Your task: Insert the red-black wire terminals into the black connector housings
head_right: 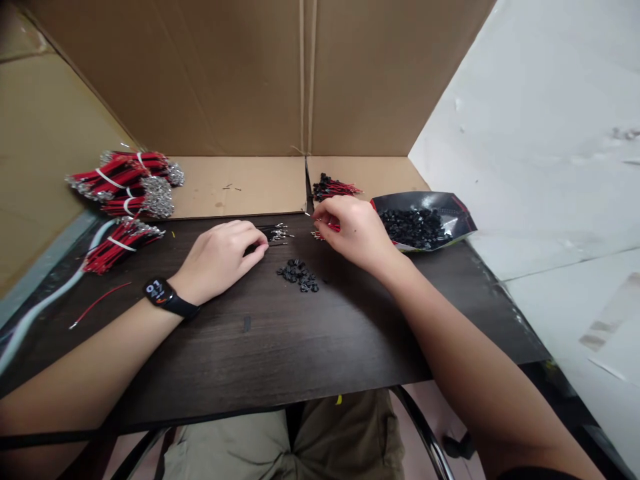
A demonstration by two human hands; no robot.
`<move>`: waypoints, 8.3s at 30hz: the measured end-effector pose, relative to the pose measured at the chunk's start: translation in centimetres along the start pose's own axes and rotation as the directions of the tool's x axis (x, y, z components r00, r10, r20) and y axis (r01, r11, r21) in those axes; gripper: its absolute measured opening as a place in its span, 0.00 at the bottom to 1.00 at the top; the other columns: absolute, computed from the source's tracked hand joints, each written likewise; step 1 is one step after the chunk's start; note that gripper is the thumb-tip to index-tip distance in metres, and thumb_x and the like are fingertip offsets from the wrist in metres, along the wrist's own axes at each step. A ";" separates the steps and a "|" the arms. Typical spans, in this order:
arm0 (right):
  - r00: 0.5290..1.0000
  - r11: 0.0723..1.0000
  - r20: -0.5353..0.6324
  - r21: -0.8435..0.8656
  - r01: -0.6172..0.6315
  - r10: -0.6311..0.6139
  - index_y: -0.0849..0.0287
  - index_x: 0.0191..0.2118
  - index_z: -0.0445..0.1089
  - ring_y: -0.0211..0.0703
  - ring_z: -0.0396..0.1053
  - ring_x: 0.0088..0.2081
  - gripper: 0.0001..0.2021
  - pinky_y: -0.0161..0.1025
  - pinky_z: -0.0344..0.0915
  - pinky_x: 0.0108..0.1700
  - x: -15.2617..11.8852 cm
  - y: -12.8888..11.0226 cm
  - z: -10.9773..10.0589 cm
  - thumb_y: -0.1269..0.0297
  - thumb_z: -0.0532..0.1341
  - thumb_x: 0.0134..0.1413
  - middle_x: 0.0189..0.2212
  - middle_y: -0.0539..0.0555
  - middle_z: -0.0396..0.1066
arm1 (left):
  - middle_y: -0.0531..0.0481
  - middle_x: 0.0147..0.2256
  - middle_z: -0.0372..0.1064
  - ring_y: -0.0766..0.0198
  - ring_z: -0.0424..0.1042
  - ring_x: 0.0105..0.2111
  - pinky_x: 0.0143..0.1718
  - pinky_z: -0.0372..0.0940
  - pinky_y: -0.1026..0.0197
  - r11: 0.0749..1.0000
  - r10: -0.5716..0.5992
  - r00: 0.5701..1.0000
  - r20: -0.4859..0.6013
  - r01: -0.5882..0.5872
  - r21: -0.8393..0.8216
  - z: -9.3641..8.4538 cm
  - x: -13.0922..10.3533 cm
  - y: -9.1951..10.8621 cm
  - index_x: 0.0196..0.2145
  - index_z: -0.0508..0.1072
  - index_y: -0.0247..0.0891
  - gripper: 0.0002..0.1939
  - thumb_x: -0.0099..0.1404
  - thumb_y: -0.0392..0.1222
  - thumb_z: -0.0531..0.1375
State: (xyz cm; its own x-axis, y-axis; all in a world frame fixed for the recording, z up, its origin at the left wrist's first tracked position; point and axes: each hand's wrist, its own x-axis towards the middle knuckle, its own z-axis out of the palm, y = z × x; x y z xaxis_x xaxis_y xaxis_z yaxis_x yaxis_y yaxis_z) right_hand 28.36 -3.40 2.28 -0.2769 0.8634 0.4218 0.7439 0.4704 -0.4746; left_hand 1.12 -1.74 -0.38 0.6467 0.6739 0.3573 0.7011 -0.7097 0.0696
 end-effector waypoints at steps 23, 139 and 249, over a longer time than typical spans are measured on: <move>0.892 0.365 0.191 0.862 -0.352 0.409 0.56 0.38 0.75 0.38 0.72 0.33 0.13 0.35 0.68 0.33 -1.5 -4.7 3.8 0.61 0.76 0.49 0.32 0.50 0.76 | 0.46 0.37 0.77 0.67 0.73 0.30 0.27 0.68 0.65 0.237 -0.484 0.858 0.175 0.320 -0.917 -1.1 0.1 3.6 0.45 0.78 0.34 0.10 0.66 0.39 0.66; 0.874 0.255 0.269 0.885 -0.390 0.405 0.57 0.34 0.81 0.39 0.75 0.32 0.10 0.40 0.75 0.40 -2.2 -6.3 3.9 0.58 0.76 0.51 0.31 0.51 0.78 | 0.49 0.31 0.82 0.62 0.77 0.29 0.34 0.74 0.61 0.242 -0.524 0.842 0.130 0.293 -0.925 -1.6 -0.6 5.7 0.35 0.85 0.38 0.06 0.63 0.42 0.71; 0.974 0.773 0.034 0.601 -0.201 0.226 0.57 0.34 0.80 0.42 0.75 0.33 0.06 0.38 0.68 0.36 -2.4 -6.2 2.8 0.62 0.68 0.61 0.31 0.51 0.81 | 0.50 0.33 0.74 0.67 0.69 0.30 0.34 0.64 0.63 -0.122 -0.428 0.842 0.328 0.306 -0.944 -2.3 -0.4 3.8 0.39 0.83 0.37 0.09 0.59 0.38 0.74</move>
State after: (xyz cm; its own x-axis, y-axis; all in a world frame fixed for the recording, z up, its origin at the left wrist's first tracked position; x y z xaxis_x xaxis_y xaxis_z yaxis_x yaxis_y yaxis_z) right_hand 22.70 -7.90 2.01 -0.1226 0.9530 0.2769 0.2653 0.3003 -0.9162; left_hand 2.79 -5.19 1.92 0.3430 0.9387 -0.0346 -0.1717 0.0989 0.9802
